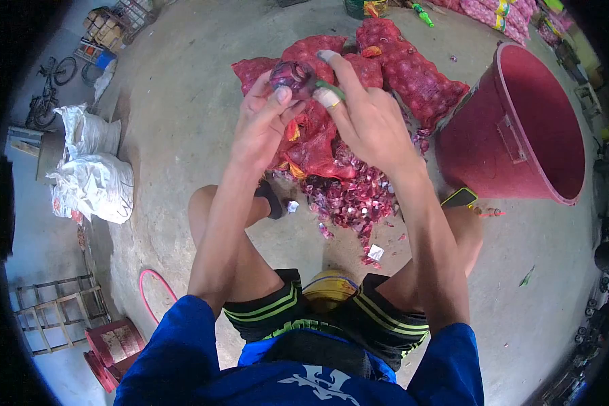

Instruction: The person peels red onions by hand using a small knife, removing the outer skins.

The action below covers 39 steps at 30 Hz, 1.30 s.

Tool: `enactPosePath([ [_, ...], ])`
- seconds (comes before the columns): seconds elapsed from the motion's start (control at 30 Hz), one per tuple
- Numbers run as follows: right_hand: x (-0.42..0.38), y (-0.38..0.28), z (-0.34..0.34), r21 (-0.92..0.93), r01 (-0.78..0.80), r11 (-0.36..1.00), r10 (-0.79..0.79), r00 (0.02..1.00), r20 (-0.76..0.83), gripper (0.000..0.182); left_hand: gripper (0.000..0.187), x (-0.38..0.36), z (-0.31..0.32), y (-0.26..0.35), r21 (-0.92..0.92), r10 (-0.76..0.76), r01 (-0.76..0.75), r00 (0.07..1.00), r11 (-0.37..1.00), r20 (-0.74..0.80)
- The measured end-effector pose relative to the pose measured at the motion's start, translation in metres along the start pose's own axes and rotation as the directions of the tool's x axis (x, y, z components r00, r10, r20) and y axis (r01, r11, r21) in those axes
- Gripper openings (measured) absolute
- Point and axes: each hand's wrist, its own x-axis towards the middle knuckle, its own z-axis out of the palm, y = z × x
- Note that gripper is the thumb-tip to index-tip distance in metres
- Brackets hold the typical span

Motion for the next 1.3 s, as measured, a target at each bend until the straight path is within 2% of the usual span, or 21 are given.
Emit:
enactPosePath([
  [0.03, 0.002, 0.016, 0.004, 0.002, -0.001, 1.0, 0.001, 1.0, 0.0, 0.051, 0.054, -0.001, -0.001, 0.006, 0.022, -0.012, 0.011, 0.999, 1.0, 0.052],
  [0.1, -0.004, 0.072, 0.012, -0.172, -0.256, 0.951, 0.254, 0.967, -0.034, 0.05, 0.055, -0.007, 0.004, 0.009, 0.036, -0.026, 0.023, 0.994, 0.999, 0.105],
  [0.17, -0.001, 0.081, 0.004, -0.215, -0.266, 0.94, 0.256, 0.964, -0.072, 0.049, 0.061, -0.006, 0.008, 0.015, 0.044, 0.029, -0.033, 0.995, 0.998, 0.098],
  [0.23, 0.001, 0.04, -0.014, 0.015, -0.321, 0.947, 0.321, 0.946, -0.052, 0.049, 0.063, -0.006, 0.008, 0.014, 0.085, 0.047, -0.053, 0.997, 0.995, 0.067],
  [0.3, 0.001, 0.028, -0.017, 0.055, -0.355, 0.933, 0.355, 0.935, 0.008, 0.049, 0.066, -0.003, 0.007, 0.019, 0.139, 0.072, -0.078, 0.996, 0.987, 0.046],
  [0.37, 0.0, 0.009, -0.021, 0.189, -0.25, 0.95, 0.239, 0.968, 0.076, 0.05, 0.064, -0.003, 0.007, 0.019, 0.177, 0.061, -0.071, 0.996, 0.982, 0.063],
  [0.4, 0.0, -0.001, -0.025, 0.186, -0.247, 0.951, 0.237, 0.968, 0.078, 0.05, 0.064, -0.002, 0.007, 0.018, 0.174, 0.064, -0.074, 0.996, 0.982, 0.062],
  [0.47, 0.001, -0.015, -0.029, 0.239, -0.049, 0.97, 0.011, 0.988, 0.154, 0.053, 0.06, -0.001, 0.005, 0.017, 0.172, 0.072, -0.08, 0.996, 0.982, 0.051],
  [0.5, 0.001, -0.015, -0.026, 0.241, -0.048, 0.969, 0.009, 0.988, 0.157, 0.053, 0.06, -0.002, 0.005, 0.018, 0.173, 0.073, -0.081, 0.996, 0.982, 0.047],
  [0.57, -0.002, -0.013, -0.021, 0.252, 0.05, 0.966, -0.089, 0.986, 0.143, 0.057, 0.057, -0.003, 0.005, 0.019, 0.181, 0.05, -0.064, 0.995, 0.981, 0.082],
  [0.6, 0.001, -0.009, -0.014, 0.269, 0.156, 0.95, -0.18, 0.981, 0.067, 0.057, 0.057, -0.003, 0.003, 0.017, 0.179, 0.05, -0.065, 0.995, 0.982, 0.083],
  [0.67, -0.001, -0.006, -0.013, 0.269, 0.16, 0.95, -0.186, 0.98, 0.071, 0.057, 0.053, -0.003, -0.001, 0.015, 0.137, 0.0, -0.013, 0.996, 0.991, 0.095],
  [0.83, -0.001, -0.006, -0.014, 0.23, 0.146, 0.962, -0.168, 0.982, 0.081, 0.057, 0.042, -0.005, 0.001, 0.02, 0.168, -0.034, 0.018, 0.995, 0.986, 0.093],
  [0.9, 0.0, -0.002, -0.011, 0.043, 0.212, 0.976, -0.213, 0.977, 0.021, 0.055, 0.039, -0.005, -0.001, 0.02, 0.183, -0.048, 0.031, 0.995, 0.983, 0.088],
  [0.97, 0.002, 0.0, -0.005, 0.012, 0.234, 0.972, -0.234, 0.972, -0.038, 0.054, 0.038, -0.003, -0.005, 0.021, 0.307, -0.099, 0.076, 0.993, 0.949, 0.059],
  [1.03, 0.002, 0.001, 0.0, -0.022, 0.253, 0.967, -0.254, 0.962, -0.097, 0.053, 0.037, -0.002, -0.004, 0.021, 0.301, -0.105, 0.083, 0.993, 0.95, 0.057],
  [1.13, 0.003, -0.004, 0.001, 0.02, 0.209, 0.978, -0.205, 0.97, -0.13, 0.048, 0.04, -0.001, -0.004, 0.024, 0.3, -0.118, 0.09, 0.99, 0.95, 0.075],
  [1.2, 0.003, -0.012, -0.005, 0.193, -0.037, 0.981, 0.058, 0.993, -0.107, 0.044, 0.045, -0.003, -0.002, 0.026, 0.305, -0.124, 0.089, 0.988, 0.948, 0.095],
  [1.27, 0.006, -0.003, -0.008, 0.249, -0.072, 0.966, 0.102, 0.989, -0.108, 0.043, 0.053, -0.007, 0.005, 0.025, 0.207, -0.012, -0.036, 0.974, 0.978, 0.225],
  [1.3, 0.006, 0.001, -0.01, 0.308, -0.109, 0.945, 0.149, 0.983, -0.109, 0.042, 0.053, -0.008, 0.006, 0.026, 0.204, -0.014, -0.034, 0.974, 0.978, 0.228],
])
